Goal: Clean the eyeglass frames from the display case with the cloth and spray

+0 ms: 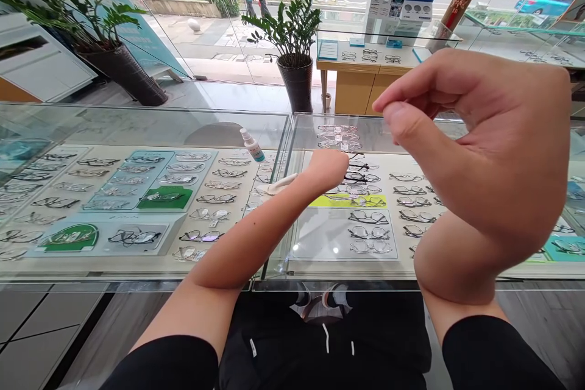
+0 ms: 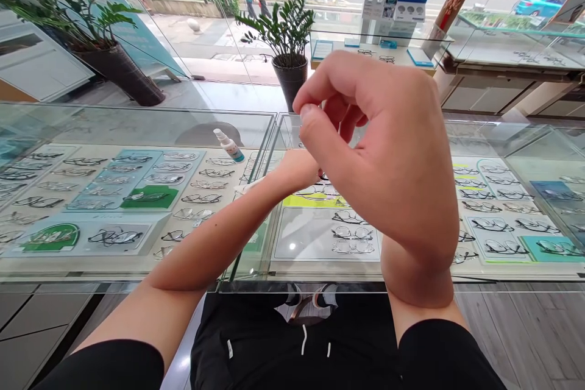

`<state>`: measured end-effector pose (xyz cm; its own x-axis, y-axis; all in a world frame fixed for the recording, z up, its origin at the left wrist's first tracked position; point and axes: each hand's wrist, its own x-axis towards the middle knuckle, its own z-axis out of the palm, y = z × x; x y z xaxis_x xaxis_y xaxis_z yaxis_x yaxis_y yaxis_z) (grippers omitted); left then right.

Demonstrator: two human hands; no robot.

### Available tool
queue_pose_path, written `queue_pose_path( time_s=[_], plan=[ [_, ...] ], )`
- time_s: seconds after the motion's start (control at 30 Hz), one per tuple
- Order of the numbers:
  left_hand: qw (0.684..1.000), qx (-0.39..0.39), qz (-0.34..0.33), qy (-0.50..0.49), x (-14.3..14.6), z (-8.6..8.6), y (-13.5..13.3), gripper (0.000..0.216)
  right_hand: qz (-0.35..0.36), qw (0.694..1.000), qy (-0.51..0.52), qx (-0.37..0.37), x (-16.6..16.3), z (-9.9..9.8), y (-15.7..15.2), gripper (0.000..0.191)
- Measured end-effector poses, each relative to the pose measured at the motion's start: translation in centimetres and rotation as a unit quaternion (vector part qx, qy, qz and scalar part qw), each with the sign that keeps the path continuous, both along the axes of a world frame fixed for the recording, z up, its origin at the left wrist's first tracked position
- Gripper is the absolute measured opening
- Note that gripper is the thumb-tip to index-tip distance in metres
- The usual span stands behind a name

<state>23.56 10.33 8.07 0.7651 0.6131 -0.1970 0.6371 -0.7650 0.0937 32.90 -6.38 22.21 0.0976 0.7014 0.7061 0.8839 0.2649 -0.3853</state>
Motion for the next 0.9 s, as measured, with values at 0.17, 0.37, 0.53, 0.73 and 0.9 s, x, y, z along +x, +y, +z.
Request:
queue_pose_path(
  time_s=[0.17,0.37,0.53,0.73,0.9],
  plan=[
    [1.0,-0.005,-0.006,0.001,-0.1,0.4,0.0,0.018,0.014,1.0,0.004,0.024,0.1,-0.3,0.2,0.022],
    [1.0,0.007,-0.006,-0.027,-0.6,1.5,-0.5,0.017,0.026,0.999,0.027,0.04,0.0,-0.4,0.2,0.019],
    [0.993,-0.013,-0.007,-0.113,-2.3,4.3,-0.8,0.013,0.025,0.987,0.106,0.12,-0.8,-0.3,0.3,0.019],
    [0.925,-0.039,-0.008,-0.377,-6.2,9.0,-0.9,0.011,0.027,0.976,0.135,0.171,0.1,-0.5,0.8,0.018],
    [0.802,-0.105,0.003,-0.587,-8.1,10.9,-2.0,0.014,0.031,0.985,0.119,0.12,0.9,-0.9,0.9,0.015]
  ],
)
